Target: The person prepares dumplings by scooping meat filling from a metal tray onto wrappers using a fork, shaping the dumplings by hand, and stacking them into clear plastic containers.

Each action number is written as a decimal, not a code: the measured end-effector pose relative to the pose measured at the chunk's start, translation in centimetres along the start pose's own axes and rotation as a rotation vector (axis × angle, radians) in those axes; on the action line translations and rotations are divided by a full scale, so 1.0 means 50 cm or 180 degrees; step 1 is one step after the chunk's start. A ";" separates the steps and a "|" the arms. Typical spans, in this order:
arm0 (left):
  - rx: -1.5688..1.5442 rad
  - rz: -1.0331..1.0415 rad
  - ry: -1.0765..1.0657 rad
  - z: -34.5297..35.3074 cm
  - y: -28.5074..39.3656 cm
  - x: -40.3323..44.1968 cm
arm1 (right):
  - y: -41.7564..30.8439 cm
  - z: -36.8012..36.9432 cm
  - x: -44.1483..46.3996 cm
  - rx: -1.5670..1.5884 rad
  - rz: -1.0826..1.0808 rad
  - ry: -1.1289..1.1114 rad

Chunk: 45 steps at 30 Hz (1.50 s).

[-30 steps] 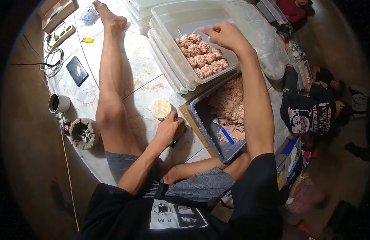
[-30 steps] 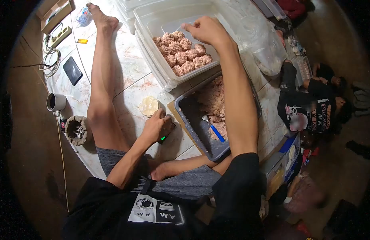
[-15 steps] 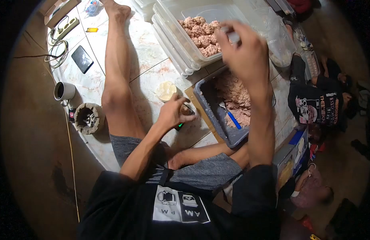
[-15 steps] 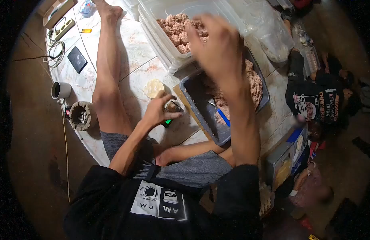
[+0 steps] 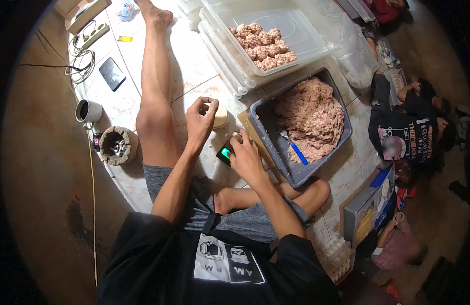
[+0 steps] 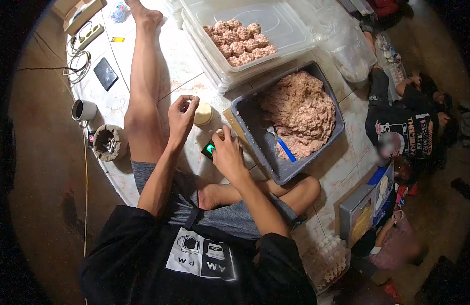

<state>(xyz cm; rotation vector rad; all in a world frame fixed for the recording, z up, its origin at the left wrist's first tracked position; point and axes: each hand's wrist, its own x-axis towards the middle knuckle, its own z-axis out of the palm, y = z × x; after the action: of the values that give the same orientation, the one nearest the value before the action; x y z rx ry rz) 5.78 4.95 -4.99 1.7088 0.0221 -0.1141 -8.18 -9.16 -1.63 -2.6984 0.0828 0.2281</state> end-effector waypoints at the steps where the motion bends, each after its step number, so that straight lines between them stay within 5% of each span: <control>1: -0.0004 -0.0011 0.0003 0.002 -0.001 -0.002 | 0.018 0.026 0.012 -0.0019 -0.0178 0.0177; 5: -0.0193 0.0199 0.0200 -0.001 -0.003 -0.002 | 0.045 0.020 0.047 0.0063 -0.0623 -0.0168; 7: -0.0051 0.0109 0.0179 -0.020 -0.002 -0.001 | -0.029 -0.131 0.063 0.0524 -0.0925 0.0229; 12: 0.0951 0.0193 -0.0259 -0.018 0.035 -0.001 | -0.106 -0.506 0.198 -0.0112 -0.0857 0.1550; 15: 0.2050 0.0760 -0.0801 0.001 -0.035 -0.019 | -0.054 -0.584 0.418 -0.0237 -0.0309 0.1044; 20: 0.2216 0.0746 -0.0922 0.005 -0.047 -0.016 | 0.060 -0.532 0.650 0.0257 0.0332 0.0033; 27: 0.2256 0.0720 -0.0809 0.009 -0.025 -0.023 | 0.051 -0.513 0.643 0.0077 0.0349 -0.0541; 30: 0.2400 0.0902 -0.0854 0.009 -0.048 -0.020 | 0.071 -0.476 0.622 -0.0534 -0.0634 0.0215; 31: 0.2422 0.0927 -0.0897 0.008 -0.063 -0.017 | 0.053 -0.476 0.572 -0.0630 -0.1232 0.0950; 34: 0.2235 0.0701 -0.1000 0.003 -0.041 -0.010 | -0.033 -0.519 0.401 -0.0222 -0.1262 0.1831; 38: 0.1524 0.0676 -0.0721 -0.007 -0.039 0.006 | 0.000 -0.498 0.181 0.0038 -0.0310 0.1393; 40: 0.1208 0.0281 -0.0746 -0.011 -0.021 0.010 | 0.067 -0.417 0.091 -0.0259 0.0773 0.0639; 41: 0.1260 0.1048 -0.0480 -0.016 -0.031 0.013 | 0.128 -0.347 0.052 -0.0692 0.1010 0.0350; 44: 0.0109 0.0761 0.0412 0.003 -0.010 0.012 | 0.233 -0.197 -0.025 -0.0965 0.1552 0.0185; 45: 0.0132 0.0149 0.0306 -0.018 -0.018 0.020 | 0.261 -0.163 -0.031 -0.0953 0.1569 0.0276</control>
<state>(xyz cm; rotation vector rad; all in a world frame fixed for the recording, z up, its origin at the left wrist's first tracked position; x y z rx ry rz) 6.76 5.94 -5.83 1.7539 0.0515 0.0025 -9.70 -24.41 0.56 -2.9394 0.8026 0.2871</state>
